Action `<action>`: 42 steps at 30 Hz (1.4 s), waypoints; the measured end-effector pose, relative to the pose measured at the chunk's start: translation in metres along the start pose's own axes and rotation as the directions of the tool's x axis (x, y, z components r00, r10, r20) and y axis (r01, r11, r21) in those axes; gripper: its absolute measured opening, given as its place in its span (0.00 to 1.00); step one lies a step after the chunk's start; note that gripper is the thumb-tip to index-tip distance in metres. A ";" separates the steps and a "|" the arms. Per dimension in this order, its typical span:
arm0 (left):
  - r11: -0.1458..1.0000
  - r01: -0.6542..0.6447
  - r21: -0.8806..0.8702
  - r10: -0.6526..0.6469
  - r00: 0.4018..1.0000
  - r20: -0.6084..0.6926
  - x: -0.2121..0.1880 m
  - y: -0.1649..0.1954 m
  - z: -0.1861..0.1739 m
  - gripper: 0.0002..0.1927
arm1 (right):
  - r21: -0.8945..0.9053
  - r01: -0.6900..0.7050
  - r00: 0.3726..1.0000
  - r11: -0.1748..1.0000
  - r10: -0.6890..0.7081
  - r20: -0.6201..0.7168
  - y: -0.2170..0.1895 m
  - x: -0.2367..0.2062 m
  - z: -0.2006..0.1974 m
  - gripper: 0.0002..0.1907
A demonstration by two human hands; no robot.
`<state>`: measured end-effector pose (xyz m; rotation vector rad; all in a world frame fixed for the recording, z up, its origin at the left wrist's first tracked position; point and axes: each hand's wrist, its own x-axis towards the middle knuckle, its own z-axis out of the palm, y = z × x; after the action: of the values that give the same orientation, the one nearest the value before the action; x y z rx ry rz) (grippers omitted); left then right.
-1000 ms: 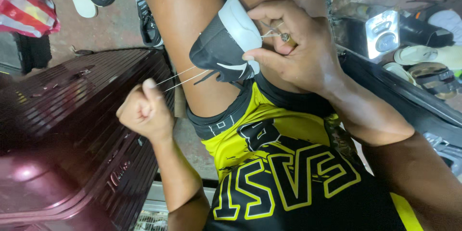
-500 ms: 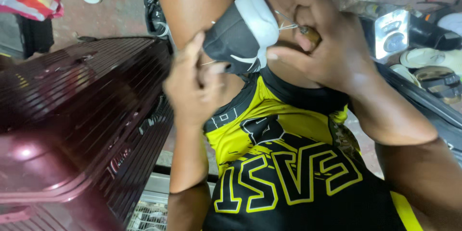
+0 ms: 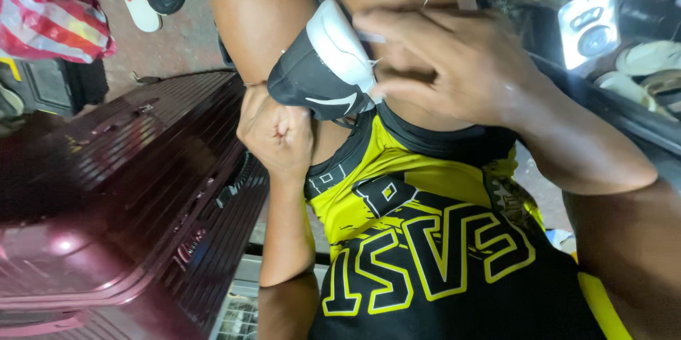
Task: The person sits on the floor and sews a black and white sneaker using a needle and white thread. They repeatedly push the needle through the shoe's upper and pull the thread tight to secure the stitching.
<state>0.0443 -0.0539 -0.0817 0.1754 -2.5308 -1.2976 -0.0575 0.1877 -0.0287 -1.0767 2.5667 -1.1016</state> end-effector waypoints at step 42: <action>0.861 0.225 -0.456 -0.139 0.967 0.214 0.024 -0.038 -0.015 0.26 | 0.964 -0.163 0.929 0.212 0.361 0.078 0.027 0.031 0.031 0.16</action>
<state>0.0248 -0.0937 -0.0998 0.2052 -2.2748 -2.0522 -0.0827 0.1618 -0.0653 -0.1566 1.3687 -2.2085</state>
